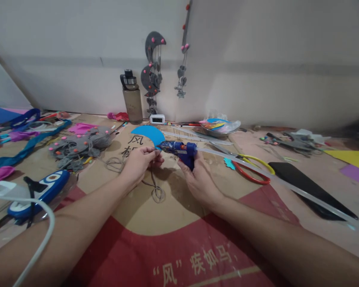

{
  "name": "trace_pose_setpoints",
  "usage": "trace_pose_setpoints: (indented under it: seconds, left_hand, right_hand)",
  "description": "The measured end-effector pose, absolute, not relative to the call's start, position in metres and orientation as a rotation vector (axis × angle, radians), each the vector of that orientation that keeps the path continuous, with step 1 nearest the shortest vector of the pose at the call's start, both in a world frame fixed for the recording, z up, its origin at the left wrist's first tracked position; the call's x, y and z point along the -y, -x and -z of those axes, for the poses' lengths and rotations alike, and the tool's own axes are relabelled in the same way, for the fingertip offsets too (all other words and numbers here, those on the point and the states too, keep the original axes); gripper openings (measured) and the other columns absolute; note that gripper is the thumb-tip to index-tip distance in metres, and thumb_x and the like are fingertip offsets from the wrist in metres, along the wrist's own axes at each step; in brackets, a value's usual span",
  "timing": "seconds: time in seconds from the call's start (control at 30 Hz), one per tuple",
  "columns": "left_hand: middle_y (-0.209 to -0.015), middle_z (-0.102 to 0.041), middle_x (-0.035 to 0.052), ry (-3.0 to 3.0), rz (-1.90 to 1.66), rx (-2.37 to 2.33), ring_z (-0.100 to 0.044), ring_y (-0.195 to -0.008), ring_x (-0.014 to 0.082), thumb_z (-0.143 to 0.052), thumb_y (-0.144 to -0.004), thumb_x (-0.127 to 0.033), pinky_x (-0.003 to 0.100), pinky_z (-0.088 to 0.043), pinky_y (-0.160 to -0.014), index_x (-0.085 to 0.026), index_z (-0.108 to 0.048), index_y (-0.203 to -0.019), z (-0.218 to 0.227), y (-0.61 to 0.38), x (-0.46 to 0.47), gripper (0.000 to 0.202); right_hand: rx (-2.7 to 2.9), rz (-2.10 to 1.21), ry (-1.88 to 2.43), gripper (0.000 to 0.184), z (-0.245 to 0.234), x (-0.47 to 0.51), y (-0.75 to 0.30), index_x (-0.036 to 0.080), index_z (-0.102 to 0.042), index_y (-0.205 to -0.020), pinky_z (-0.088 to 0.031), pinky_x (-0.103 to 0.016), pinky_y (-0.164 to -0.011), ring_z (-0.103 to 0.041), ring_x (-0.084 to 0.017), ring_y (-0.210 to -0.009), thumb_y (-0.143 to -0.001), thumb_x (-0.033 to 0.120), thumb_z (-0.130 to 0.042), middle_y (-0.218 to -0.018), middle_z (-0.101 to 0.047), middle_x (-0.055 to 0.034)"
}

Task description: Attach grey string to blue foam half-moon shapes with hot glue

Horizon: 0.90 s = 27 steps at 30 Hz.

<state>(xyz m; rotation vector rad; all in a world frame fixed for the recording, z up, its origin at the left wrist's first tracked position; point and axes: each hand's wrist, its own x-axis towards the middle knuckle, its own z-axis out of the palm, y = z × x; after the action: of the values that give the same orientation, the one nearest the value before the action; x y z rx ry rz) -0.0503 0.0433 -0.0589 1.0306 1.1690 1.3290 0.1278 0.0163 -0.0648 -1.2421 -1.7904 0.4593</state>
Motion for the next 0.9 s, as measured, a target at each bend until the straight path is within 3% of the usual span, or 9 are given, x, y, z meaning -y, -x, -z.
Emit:
trace_pose_setpoints:
  seconds: [0.9]
  left_hand:
    - [-0.062,-0.065,0.0049,-1.041,-1.315,-1.194,-0.062,-0.056,0.0117,-0.074,-0.064,-0.027,0.023,-0.052,-0.055,-0.012,-0.058,-0.068,0.0565,0.0487,-0.0418,0.022]
  right_hand:
    - [1.823,-0.405,1.277,0.035,0.0652,-0.0121,-0.1289,0.018,-0.046,-0.117,-0.045,-0.039,-0.080,-0.061,-0.026,-0.090,-0.086,0.034,-0.045,-0.092,-0.064,-0.0092]
